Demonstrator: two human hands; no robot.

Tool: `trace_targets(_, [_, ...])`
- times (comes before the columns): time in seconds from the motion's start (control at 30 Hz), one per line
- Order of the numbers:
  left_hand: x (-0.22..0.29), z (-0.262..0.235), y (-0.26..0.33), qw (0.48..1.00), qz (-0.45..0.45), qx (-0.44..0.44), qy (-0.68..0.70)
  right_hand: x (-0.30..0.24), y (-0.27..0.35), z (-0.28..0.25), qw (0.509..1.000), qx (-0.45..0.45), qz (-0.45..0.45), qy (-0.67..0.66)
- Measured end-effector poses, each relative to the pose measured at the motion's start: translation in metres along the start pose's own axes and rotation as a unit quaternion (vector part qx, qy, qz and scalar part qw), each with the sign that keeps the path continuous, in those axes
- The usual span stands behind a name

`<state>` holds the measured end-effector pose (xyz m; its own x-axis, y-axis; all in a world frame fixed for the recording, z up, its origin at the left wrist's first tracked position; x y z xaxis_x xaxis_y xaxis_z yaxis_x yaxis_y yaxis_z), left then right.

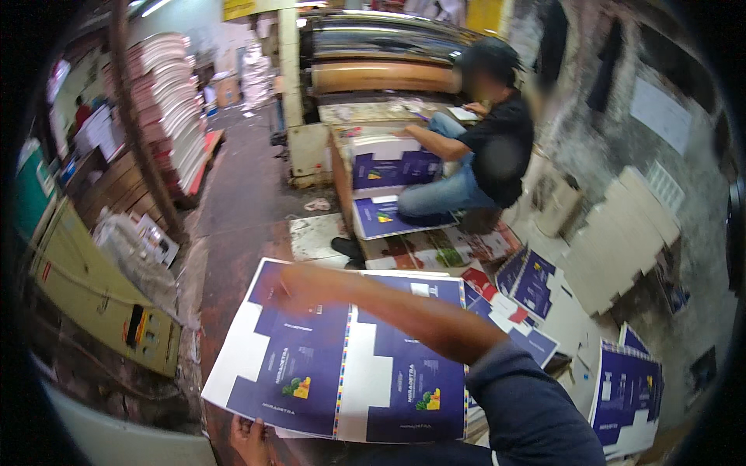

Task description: The person sits on the floor in a factory setting, handling large printed cardboard sheets. They fold the sheets into box shapes and use a white marker to make marks on the flaps. The person stacks the finished boxes and occasionally interacts with a coworker who is also assembling boxes nearby.

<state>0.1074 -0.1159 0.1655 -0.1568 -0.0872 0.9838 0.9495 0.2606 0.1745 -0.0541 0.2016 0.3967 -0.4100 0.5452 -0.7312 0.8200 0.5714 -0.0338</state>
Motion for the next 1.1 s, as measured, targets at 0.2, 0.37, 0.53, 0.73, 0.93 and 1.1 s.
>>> trace_targets(0.2, [0.043,0.024,0.020,0.986,0.038,-0.037,-0.156,-0.014,-0.058,-0.109,0.894,0.412,-0.164,-0.062])
trace_targets(0.37, [0.014,0.006,0.008,0.985,0.060,-0.006,-0.163,-0.010,-0.005,0.050,0.976,0.169,-0.123,-0.053])
trace_targets(0.53, [0.043,0.034,0.014,0.994,0.010,-0.042,-0.098,0.022,0.089,0.181,0.989,0.072,-0.122,-0.036])
trace_targets(0.73, [0.055,0.025,0.026,0.993,-0.057,-0.014,-0.104,0.007,0.122,0.240,0.996,0.072,-0.049,0.005])
trace_targets(0.93, [0.070,0.041,0.023,0.994,-0.055,-0.062,-0.077,0.031,0.124,0.250,0.989,0.096,-0.106,-0.023])
trace_targets(1.1, [0.046,0.023,0.022,0.988,-0.082,-0.071,-0.106,0.032,0.126,0.243,0.988,0.111,-0.088,-0.055])
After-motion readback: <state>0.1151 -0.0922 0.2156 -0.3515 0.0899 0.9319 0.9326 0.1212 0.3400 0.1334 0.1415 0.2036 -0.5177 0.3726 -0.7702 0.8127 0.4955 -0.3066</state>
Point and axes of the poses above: each hand's wrist, its own y-axis away from the middle knuckle, its own z-axis out of the palm, x = y × z, the point moved 1 cm from there along -y, towards the middle knuckle, and after that the axes turned 9 degrees about -y, right-handed, at the moved point
